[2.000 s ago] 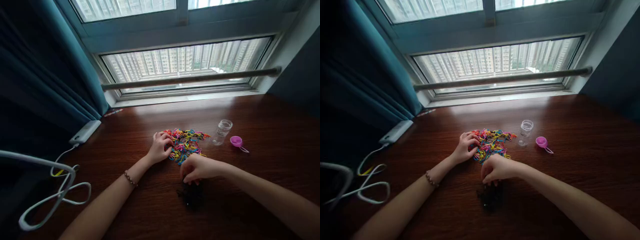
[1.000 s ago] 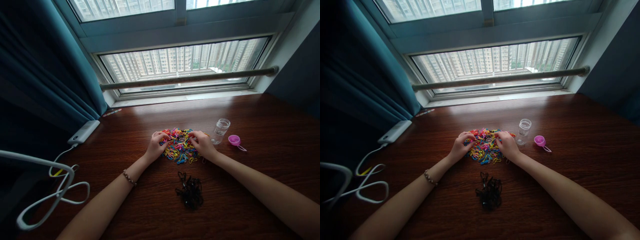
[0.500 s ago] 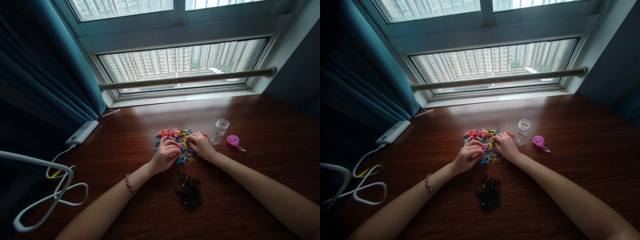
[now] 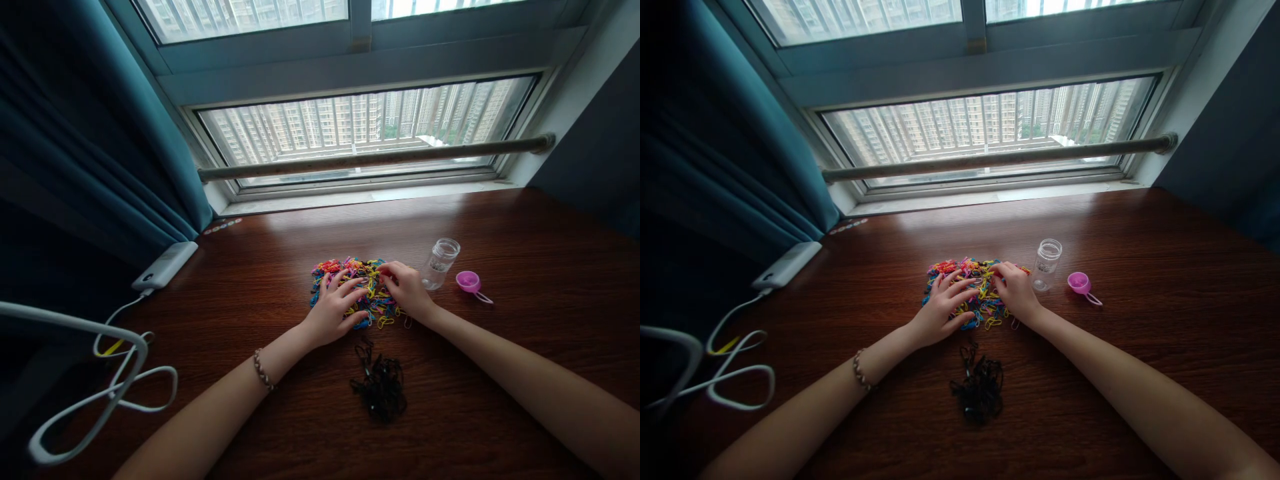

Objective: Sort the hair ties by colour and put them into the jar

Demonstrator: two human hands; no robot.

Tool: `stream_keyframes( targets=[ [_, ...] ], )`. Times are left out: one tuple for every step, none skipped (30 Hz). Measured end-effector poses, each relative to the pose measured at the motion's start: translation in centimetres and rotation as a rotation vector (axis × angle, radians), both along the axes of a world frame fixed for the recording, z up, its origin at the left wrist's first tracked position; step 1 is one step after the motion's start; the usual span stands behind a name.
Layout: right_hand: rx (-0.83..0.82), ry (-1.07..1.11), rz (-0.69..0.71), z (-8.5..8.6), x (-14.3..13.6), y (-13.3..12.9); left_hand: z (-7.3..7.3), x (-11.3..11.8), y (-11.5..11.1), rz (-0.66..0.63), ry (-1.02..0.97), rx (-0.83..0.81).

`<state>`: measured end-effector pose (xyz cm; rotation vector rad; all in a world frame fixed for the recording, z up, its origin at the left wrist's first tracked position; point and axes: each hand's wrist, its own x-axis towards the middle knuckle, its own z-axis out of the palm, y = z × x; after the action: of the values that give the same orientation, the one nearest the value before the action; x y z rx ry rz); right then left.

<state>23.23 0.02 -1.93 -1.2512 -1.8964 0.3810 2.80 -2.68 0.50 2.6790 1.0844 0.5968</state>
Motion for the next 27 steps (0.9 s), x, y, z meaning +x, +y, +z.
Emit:
stream_keyframes(
  targets=[
    [-0.002,0.007,-0.004,-0.1,0.0,0.0,0.0,0.0,0.0,-0.009,0.018,-0.012],
    [-0.003,0.012,-0.007,-0.1,0.1,0.1,0.1,0.1,0.0,-0.020,0.027,-0.020],
    [-0.002,0.012,-0.008,-0.1,0.1,0.1,0.1,0.1,-0.1,-0.028,0.030,-0.026],
    [0.001,0.009,-0.010,-0.2,0.2,0.1,0.2,0.1,-0.1,-0.034,0.029,-0.031],
    [0.007,0.001,-0.012,-0.1,0.2,0.1,0.3,0.0,-0.1,-0.038,0.025,-0.036],
    [0.014,-0.011,-0.014,-0.1,0.2,0.1,0.3,0.0,-0.2,-0.039,0.017,-0.042],
    [0.018,-0.025,-0.013,-0.1,0.3,0.1,0.3,0.0,-0.2,-0.038,0.007,-0.046],
    [0.020,-0.040,-0.010,0.0,0.3,0.1,0.3,0.0,-0.2,-0.038,-0.006,-0.051],
    [0.017,-0.056,-0.001,0.0,0.3,0.0,0.3,-0.1,-0.1,-0.036,-0.022,-0.054],
    [0.009,-0.072,0.013,0.1,0.3,0.0,0.2,-0.1,0.0,-0.033,-0.043,-0.056],
    [-0.001,-0.086,0.029,0.1,0.2,0.0,0.0,-0.2,0.1,-0.025,-0.071,-0.056],
    [-0.011,-0.099,0.042,0.1,0.2,-0.1,-0.2,-0.2,0.2,-0.013,-0.105,-0.054],
    [-0.018,-0.111,0.052,0.1,0.2,-0.1,-0.5,-0.3,0.4,0.003,-0.145,-0.049],
    [-0.023,-0.121,0.058,0.1,0.2,-0.1,-0.7,-0.3,0.7,0.022,-0.188,-0.042],
    [-0.027,-0.130,0.061,0.1,0.2,-0.1,-0.9,-0.4,0.9,0.040,-0.228,-0.036],
    [-0.031,-0.137,0.062,0.0,0.2,0.0,-1.1,-0.5,1.1,0.058,-0.265,-0.031],
    [-0.034,-0.143,0.063,0.0,0.1,0.0,-1.3,-0.5,1.3,0.073,-0.300,-0.029],
    [-0.038,-0.149,0.062,0.0,0.1,0.0,-1.4,-0.6,1.5,0.084,-0.329,-0.030],
    [-0.039,-0.157,0.057,0.0,0.1,0.0,-1.5,-0.7,1.6,0.093,-0.356,-0.034],
    [-0.037,-0.164,0.050,0.0,0.0,0.0,-1.5,-0.8,1.7,0.098,-0.381,-0.041],
    [-0.033,-0.170,0.041,0.0,0.0,-0.1,-1.4,-0.8,1.8,0.102,-0.406,-0.048],
    [-0.028,-0.172,0.029,0.1,0.0,-0.2,-1.4,-0.9,1.8,0.107,-0.428,-0.057],
    [-0.022,-0.169,0.019,0.2,-0.1,-0.3,-1.3,-1.0,1.8,0.113,-0.446,-0.066],
    [-0.016,-0.162,0.011,0.4,-0.1,-0.4,-1.2,-1.0,1.8,0.122,-0.459,-0.074],
    [-0.010,-0.150,0.006,0.7,-0.2,-0.5,-1.2,-1.0,1.7,0.133,-0.469,-0.079],
    [-0.003,-0.135,0.005,1.0,-0.2,-0.5,-1.1,-1.1,1.7,0.144,-0.475,-0.083],
    [0.005,-0.120,0.008,1.3,-0.2,-0.6,-1.1,-1.1,1.7,0.153,-0.479,-0.086]
  ],
)
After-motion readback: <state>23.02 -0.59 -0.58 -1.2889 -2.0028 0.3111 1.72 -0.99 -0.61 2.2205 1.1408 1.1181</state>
